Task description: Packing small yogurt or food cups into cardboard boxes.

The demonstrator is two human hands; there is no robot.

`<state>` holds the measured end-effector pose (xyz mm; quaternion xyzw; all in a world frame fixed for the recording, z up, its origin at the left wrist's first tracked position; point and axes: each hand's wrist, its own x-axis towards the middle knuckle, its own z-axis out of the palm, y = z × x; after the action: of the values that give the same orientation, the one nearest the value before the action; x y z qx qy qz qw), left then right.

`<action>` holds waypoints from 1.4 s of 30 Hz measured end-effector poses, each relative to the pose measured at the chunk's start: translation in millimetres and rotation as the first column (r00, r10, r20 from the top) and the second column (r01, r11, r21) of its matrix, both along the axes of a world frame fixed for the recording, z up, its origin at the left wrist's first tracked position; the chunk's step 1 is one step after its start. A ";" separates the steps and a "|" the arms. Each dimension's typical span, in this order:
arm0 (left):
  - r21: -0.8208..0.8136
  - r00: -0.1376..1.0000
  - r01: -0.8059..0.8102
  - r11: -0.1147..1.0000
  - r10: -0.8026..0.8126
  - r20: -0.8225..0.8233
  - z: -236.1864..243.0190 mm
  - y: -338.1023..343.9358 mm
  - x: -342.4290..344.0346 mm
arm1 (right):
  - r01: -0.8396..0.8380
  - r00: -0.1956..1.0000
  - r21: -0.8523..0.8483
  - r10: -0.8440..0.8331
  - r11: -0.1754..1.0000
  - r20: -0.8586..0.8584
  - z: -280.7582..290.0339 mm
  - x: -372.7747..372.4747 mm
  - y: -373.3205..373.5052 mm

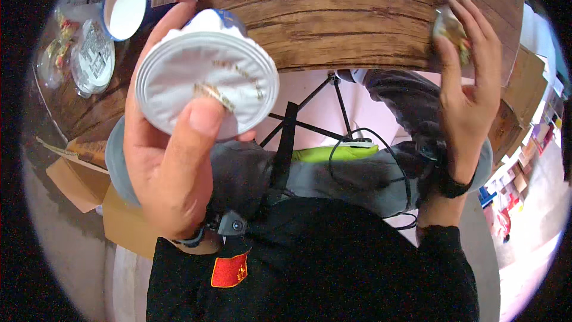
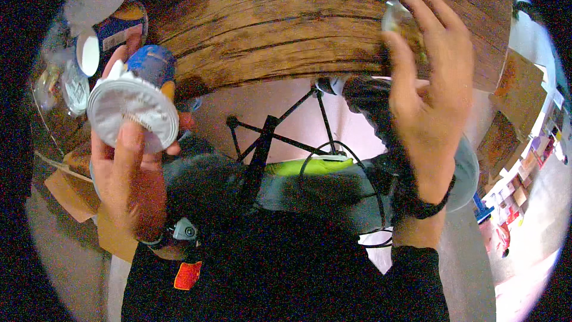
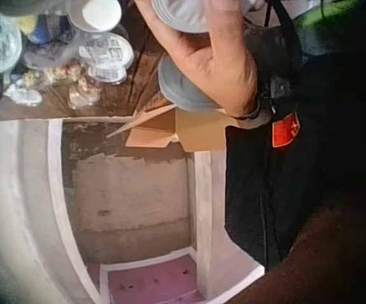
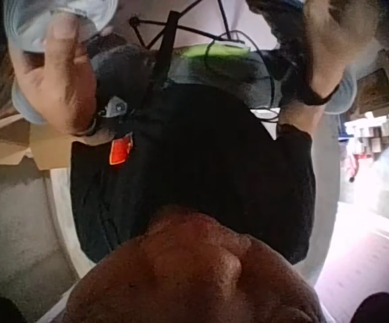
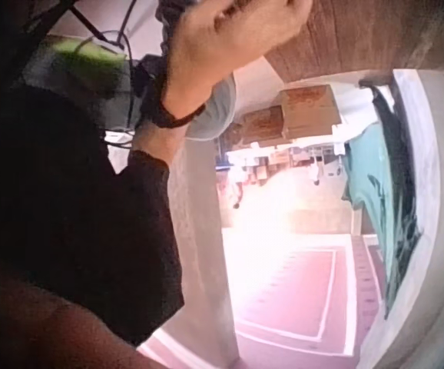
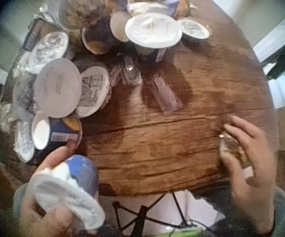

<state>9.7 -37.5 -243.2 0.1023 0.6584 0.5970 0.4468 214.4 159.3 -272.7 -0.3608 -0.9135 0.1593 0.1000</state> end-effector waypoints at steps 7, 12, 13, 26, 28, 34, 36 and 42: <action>0.003 0.988 -0.060 0.998 0.059 0.140 0.0 -0.3 9.6 | -0.048 0.953 0.128 0.084 0.991 -0.292 6.9 -35.6 -7.8; 0.144 0.982 -0.039 0.989 0.012 0.187 -16.8 -4.2 7.4 | -0.213 0.923 0.114 0.238 0.971 -0.303 4.7 -58.0 -32.3; 0.165 0.977 -0.055 0.985 0.019 0.211 -16.6 -3.9 9.3 | -0.248 0.907 0.160 0.287 0.955 -0.307 8.4 -62.3 -35.5; 0.277 0.980 -0.115 0.954 0.064 0.186 -31.5 -2.3 14.4 | -0.210 0.967 0.264 0.240 0.941 -0.087 -17.9 -125.4 -20.9; 0.284 0.977 -0.116 0.952 0.059 0.203 -31.7 -2.1 14.8 | -0.146 0.974 0.244 0.182 0.959 -0.133 -18.8 -124.4 -24.2; 0.285 0.986 -0.107 0.953 0.065 0.154 -27.7 -1.9 15.6 | -0.149 0.989 0.006 0.149 0.989 0.011 -3.3 -118.2 -28.7; 0.287 0.988 -0.104 0.952 0.067 0.136 -25.7 1.0 17.1 | -0.140 0.990 -0.010 0.140 0.990 -0.024 -5.6 -113.6 -28.0; 0.311 0.991 -0.104 0.945 0.072 0.113 -30.5 6.8 16.4 | -0.086 0.975 -0.061 0.071 0.994 -0.211 1.6 -102.4 -19.0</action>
<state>26.1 -30.6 -273.8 0.1130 0.5350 0.7183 0.4302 111.9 140.3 -271.1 -0.3090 -0.9054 0.2319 0.1762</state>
